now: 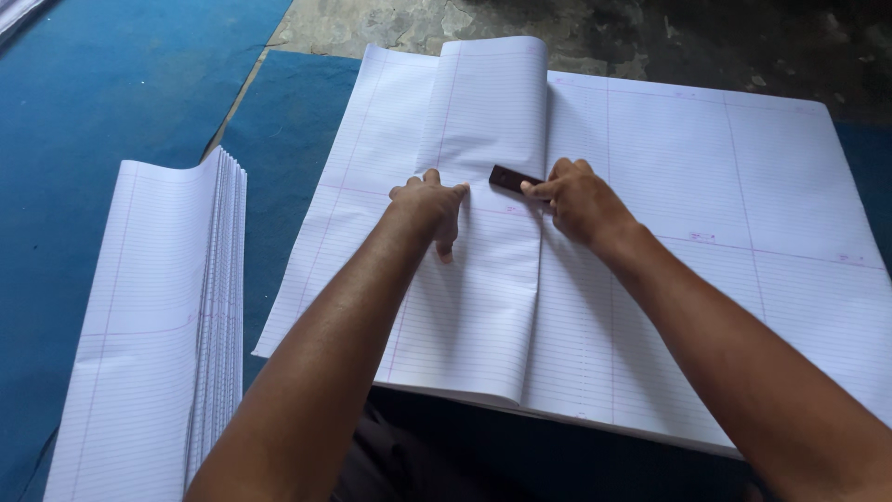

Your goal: The person folds a stack of lined paper sheets in half using a small rectangular tool to press and crease the fold. They repeatedly fold, crease, and stack the sheets on the floor.

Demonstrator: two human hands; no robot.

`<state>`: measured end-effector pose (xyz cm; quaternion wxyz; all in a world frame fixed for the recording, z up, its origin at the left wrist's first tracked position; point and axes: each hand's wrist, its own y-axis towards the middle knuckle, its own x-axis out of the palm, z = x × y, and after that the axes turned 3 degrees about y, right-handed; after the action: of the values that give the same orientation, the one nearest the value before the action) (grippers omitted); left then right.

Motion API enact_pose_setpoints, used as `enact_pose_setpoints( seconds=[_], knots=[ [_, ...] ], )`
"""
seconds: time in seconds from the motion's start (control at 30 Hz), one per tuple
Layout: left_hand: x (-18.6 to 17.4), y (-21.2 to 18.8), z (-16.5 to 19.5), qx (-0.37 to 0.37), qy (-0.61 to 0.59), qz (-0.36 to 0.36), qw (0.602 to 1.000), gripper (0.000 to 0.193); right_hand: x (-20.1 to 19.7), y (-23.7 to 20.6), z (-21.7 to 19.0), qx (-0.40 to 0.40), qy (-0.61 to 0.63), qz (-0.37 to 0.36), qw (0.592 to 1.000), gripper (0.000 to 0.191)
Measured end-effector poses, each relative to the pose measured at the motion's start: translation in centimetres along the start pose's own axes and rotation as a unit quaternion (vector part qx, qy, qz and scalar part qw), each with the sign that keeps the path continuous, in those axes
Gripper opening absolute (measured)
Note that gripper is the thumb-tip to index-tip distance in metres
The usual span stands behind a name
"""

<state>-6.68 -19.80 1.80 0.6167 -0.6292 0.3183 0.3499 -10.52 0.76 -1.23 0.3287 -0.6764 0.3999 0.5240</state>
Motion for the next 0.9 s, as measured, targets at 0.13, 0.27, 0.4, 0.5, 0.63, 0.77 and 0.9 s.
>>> enact_pose_setpoints(
  seconds=[0.13, 0.27, 0.4, 0.5, 0.63, 0.77, 0.9],
  knots=[
    [-0.4, 0.9, -0.3, 0.010, -0.003, 0.001, 1.000, 0.120, -0.2, 3.5, 1.3, 0.009, 0.017, 0.016, 1.000, 0.035],
    [-0.5, 1.9, -0.9, 0.015, -0.001, 0.000, 1.000, 0.120, 0.1, 6.9, 1.9, 0.033, 0.036, 0.018, 0.999, 0.034],
    [-1.0, 3.2, -1.3, 0.006, 0.008, -0.012, 1.000, 0.120, 0.3, 10.3, 2.6, 0.055, 0.043, 0.024, 0.997, 0.039],
    [-1.6, 4.3, -1.5, -0.004, 0.006, -0.021, 1.000, 0.120, 0.4, 13.0, 3.2, 0.073, 0.045, 0.031, 0.996, 0.040],
    [-2.2, 5.8, -2.0, 0.016, 0.012, -0.015, 1.000, 0.119, 0.6, 16.9, 4.4, 0.115, 0.050, 0.028, 0.992, 0.044],
    [-2.5, 7.6, -2.6, 0.021, 0.014, -0.013, 1.000, 0.119, 1.3, 20.8, 5.8, 0.111, 0.062, 0.043, 0.991, 0.047],
    [-2.7, 9.3, -3.1, 0.038, 0.016, 0.000, 0.999, 0.118, 1.8, 24.3, 7.2, 0.115, 0.044, 0.050, 0.991, 0.047]
  ],
)
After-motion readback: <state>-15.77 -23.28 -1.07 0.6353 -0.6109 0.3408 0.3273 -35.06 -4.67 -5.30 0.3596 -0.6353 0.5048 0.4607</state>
